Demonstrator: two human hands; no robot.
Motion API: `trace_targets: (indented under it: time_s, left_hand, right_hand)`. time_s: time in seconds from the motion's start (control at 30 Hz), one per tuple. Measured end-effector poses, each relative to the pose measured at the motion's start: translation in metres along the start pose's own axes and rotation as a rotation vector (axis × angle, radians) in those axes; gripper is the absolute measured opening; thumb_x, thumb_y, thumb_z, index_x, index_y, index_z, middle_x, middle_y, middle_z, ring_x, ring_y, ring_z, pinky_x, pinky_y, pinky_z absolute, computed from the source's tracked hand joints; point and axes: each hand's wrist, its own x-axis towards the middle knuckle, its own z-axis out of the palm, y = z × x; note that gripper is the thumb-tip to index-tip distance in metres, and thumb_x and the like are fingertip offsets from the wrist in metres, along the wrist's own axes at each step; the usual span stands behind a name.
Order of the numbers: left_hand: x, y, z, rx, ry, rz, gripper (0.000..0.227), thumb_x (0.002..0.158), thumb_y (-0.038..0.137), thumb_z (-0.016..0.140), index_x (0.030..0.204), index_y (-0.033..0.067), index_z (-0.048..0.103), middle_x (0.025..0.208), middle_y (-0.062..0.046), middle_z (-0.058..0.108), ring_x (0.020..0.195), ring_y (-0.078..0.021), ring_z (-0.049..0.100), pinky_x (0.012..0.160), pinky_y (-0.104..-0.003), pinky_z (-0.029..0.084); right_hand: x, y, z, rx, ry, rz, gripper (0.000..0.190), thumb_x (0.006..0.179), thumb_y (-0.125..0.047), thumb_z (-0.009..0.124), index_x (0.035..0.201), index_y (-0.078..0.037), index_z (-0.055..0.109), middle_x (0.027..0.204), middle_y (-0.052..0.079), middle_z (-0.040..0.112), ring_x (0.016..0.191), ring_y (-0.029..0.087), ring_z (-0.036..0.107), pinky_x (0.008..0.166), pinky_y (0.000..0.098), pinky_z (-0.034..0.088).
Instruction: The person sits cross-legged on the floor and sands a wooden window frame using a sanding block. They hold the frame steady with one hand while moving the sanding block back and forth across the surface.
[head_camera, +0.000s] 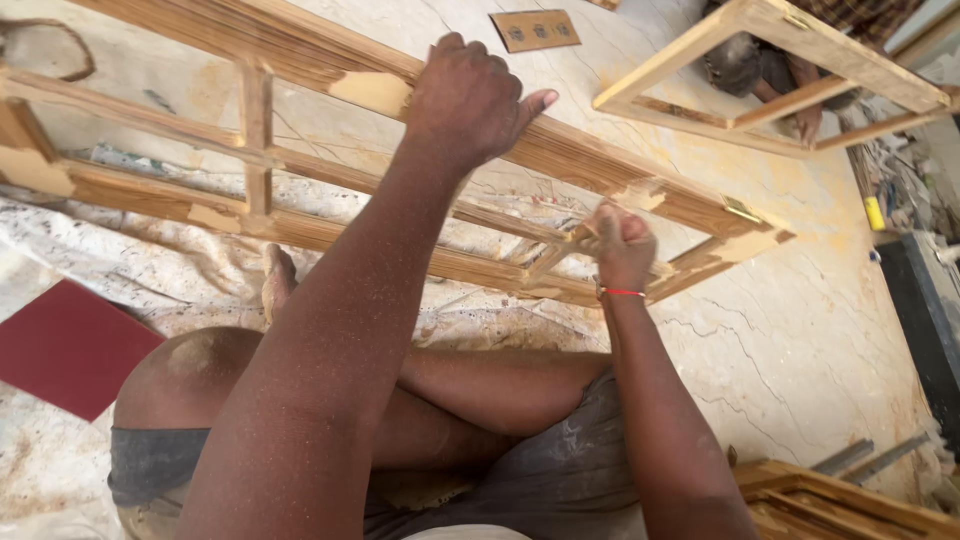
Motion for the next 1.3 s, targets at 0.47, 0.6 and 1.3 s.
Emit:
trace_targets:
  time_s: [0.47,0.6,1.3]
  left_hand:
    - [0.006,-0.005,-0.010,0.069,0.072,-0.010,0.083,0.111,0.065,0.022,0.077,0.0126,0.076,0.072,-0.010,0.068,0.081,-0.0234,0.062,0.085,-0.043,0.043]
    - [0.000,-0.003,-0.001,0.071,0.099,0.006,0.084,0.111,0.065,0.021,0.077,0.0122,0.076,0.072,-0.010,0.068,0.080,-0.0235,0.062,0.083,-0.044,0.044]
    - [-0.006,-0.001,-0.001,0.013,0.142,0.041,0.079,0.111,0.065,0.028,0.079,0.0126,0.078,0.077,-0.011,0.070,0.085,-0.0265,0.063,0.082,-0.046,0.043]
  right_hand:
    - [0.017,0.009,-0.002,-0.273,0.029,-0.039,0.043,0.099,-0.014,0.074,0.064,-0.015,0.049,0.062,-0.007,0.053,0.054,0.002,0.042,0.047,0.0218,0.033]
    - [0.005,0.010,-0.009,-0.340,0.132,-0.144,0.049,0.099,-0.019,0.077,0.062,-0.012,0.046,0.058,-0.007,0.047,0.054,0.005,0.034,0.048,0.0265,0.029]
    - [-0.026,-0.026,0.002,-1.090,-0.045,-0.166,0.039,0.099,-0.041,0.069,0.075,-0.010,0.074,0.062,0.015,0.064,0.051,0.030,0.058,0.054,0.0452,0.046]
